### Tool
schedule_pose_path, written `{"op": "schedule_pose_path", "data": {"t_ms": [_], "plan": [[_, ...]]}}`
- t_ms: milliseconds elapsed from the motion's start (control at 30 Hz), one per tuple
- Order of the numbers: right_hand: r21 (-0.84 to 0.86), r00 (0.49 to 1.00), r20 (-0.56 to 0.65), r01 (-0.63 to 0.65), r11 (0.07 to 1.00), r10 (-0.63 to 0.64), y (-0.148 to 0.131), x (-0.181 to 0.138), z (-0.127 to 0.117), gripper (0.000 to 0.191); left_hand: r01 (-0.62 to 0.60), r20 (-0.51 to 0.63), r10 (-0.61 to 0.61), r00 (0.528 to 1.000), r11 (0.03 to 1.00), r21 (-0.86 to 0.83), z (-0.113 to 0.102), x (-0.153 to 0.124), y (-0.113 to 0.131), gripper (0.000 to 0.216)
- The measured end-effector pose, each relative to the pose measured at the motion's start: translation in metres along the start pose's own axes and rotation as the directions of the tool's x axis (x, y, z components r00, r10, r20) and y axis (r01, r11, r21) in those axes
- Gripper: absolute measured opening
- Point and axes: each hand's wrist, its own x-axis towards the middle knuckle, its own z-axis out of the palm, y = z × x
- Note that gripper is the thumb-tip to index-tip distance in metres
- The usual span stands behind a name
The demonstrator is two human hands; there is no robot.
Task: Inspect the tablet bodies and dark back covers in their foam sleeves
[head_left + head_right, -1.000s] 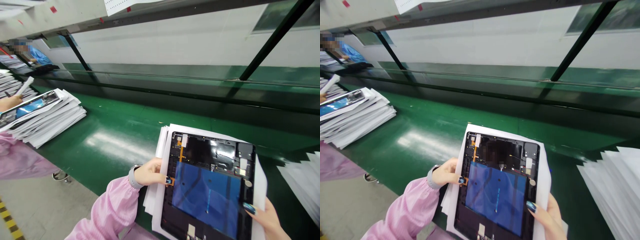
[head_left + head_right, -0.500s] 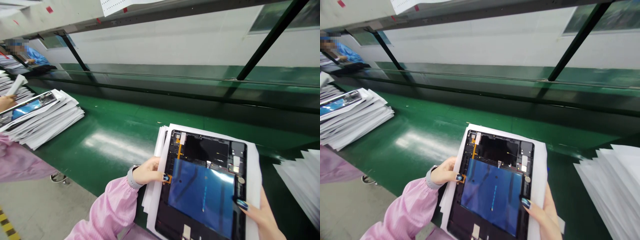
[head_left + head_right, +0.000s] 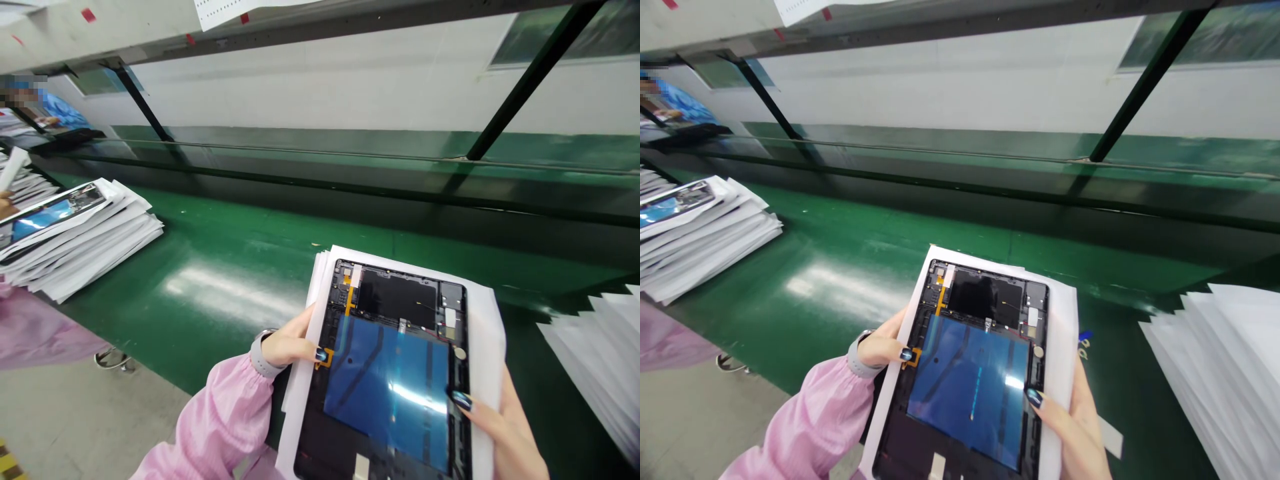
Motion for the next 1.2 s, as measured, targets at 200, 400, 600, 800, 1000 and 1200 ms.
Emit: {"op": "schedule_pose_path", "data": {"t_ms": [200,400,600,800,1000,1200], "plan": [[-0.020,1.000,0.012,0.011,1.000,-0.011,0.001,0.001,-0.001,0.074,-0.022,-0.034,0.021,0.999,0.999,-0.025,-0.004,-0.001,-0.006,0.061],[0.007,0.997,0.029,0.065,0.998,-0.065,-0.002,0.001,0.007,0.067,-0.097,-0.151,0.093,0.984,0.995,-0.021,-0.003,0.000,-0.009,0.045],[0.016,0.969,0.111,0.218,0.976,-0.219,-0.003,0.007,0.010,0.048,-0.136,-0.185,0.117,0.976,0.986,-0.093,0.002,0.003,-0.006,0.039],[0.050,0.922,0.235,0.303,0.952,-0.306,0.008,0.021,-0.003,0.046,-0.137,-0.267,0.118,0.956,0.989,-0.055,0.005,0.005,-0.005,0.050],[0.054,0.898,0.255,0.358,0.932,-0.359,0.011,0.026,-0.002,0.040,-0.125,-0.270,0.107,0.957,0.991,-0.052,0.004,0.005,-0.007,0.051],[0.049,0.930,0.231,0.284,0.958,-0.287,0.006,0.024,0.005,0.040,-0.150,-0.321,0.139,0.937,0.989,-0.009,0.006,0.007,-0.007,0.049]]}}
